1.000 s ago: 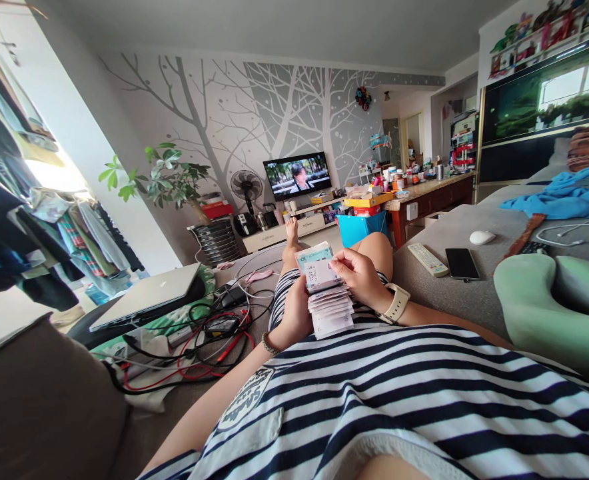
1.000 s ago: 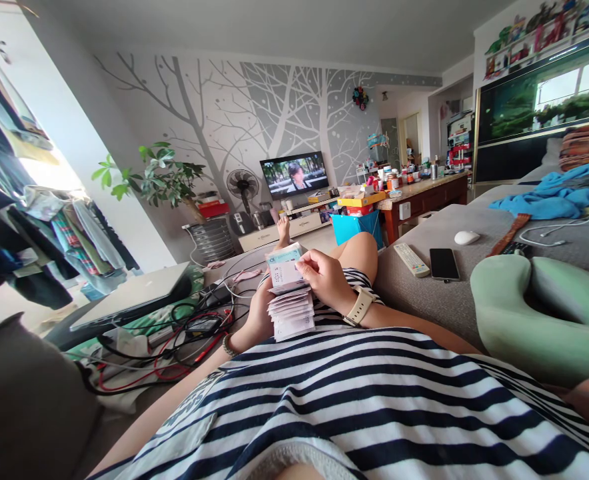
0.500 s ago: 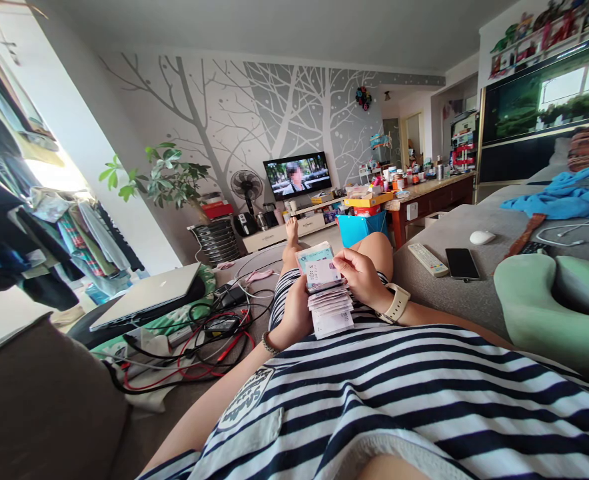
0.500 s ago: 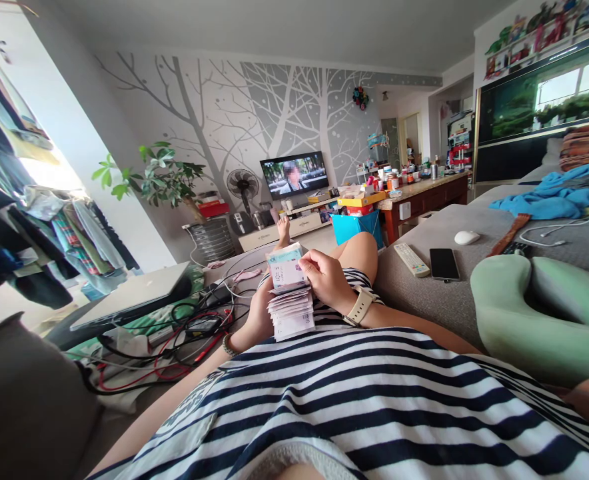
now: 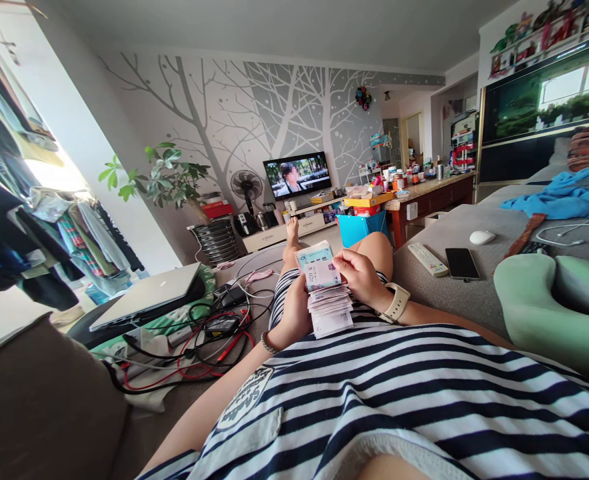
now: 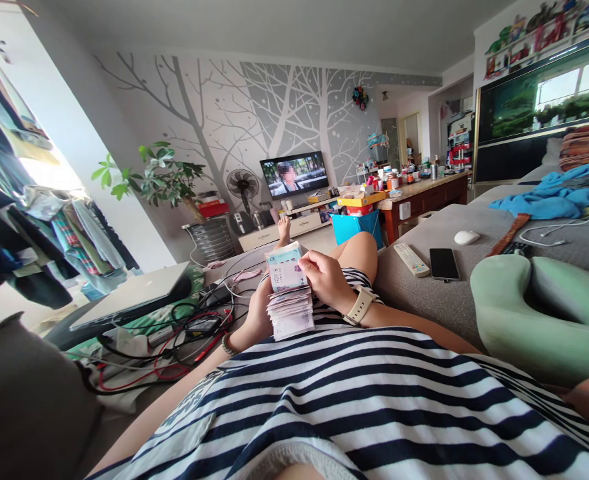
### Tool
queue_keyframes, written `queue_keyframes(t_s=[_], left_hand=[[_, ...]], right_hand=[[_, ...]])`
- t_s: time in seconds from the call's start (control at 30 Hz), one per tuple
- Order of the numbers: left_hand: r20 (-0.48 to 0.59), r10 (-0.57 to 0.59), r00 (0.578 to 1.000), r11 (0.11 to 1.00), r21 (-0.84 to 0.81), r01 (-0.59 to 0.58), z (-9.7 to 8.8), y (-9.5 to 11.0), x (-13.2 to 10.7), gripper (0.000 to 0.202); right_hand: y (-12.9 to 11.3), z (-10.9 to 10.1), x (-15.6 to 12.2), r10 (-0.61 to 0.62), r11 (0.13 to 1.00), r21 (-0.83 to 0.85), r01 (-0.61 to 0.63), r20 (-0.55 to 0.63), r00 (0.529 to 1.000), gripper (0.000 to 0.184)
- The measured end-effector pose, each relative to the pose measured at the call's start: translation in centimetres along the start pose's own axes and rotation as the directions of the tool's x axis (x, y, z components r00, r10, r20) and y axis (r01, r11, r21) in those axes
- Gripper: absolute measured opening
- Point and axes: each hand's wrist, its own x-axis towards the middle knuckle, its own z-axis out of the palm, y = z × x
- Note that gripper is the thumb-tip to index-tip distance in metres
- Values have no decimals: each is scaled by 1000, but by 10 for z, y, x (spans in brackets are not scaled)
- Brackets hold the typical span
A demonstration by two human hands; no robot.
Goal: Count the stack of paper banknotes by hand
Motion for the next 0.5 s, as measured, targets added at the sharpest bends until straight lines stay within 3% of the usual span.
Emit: queue_keyframes(t_s=[0.1,0.3,0.5], left_hand=[[-29,-2,1000,999,-50,1,0,-2,1,24],[-12,-113,994,972,-207,108,1,-2,1,13],[42,-251,967,908,-337,250,7,-9,8,6]], right_hand=[[-1,0,0,7,1000,-4,-7,-3,1000,41],[-1,0,0,14,1000,-3,-14,-9,1000,45],[5,1,1,62,994,87,-67,63,996,63]])
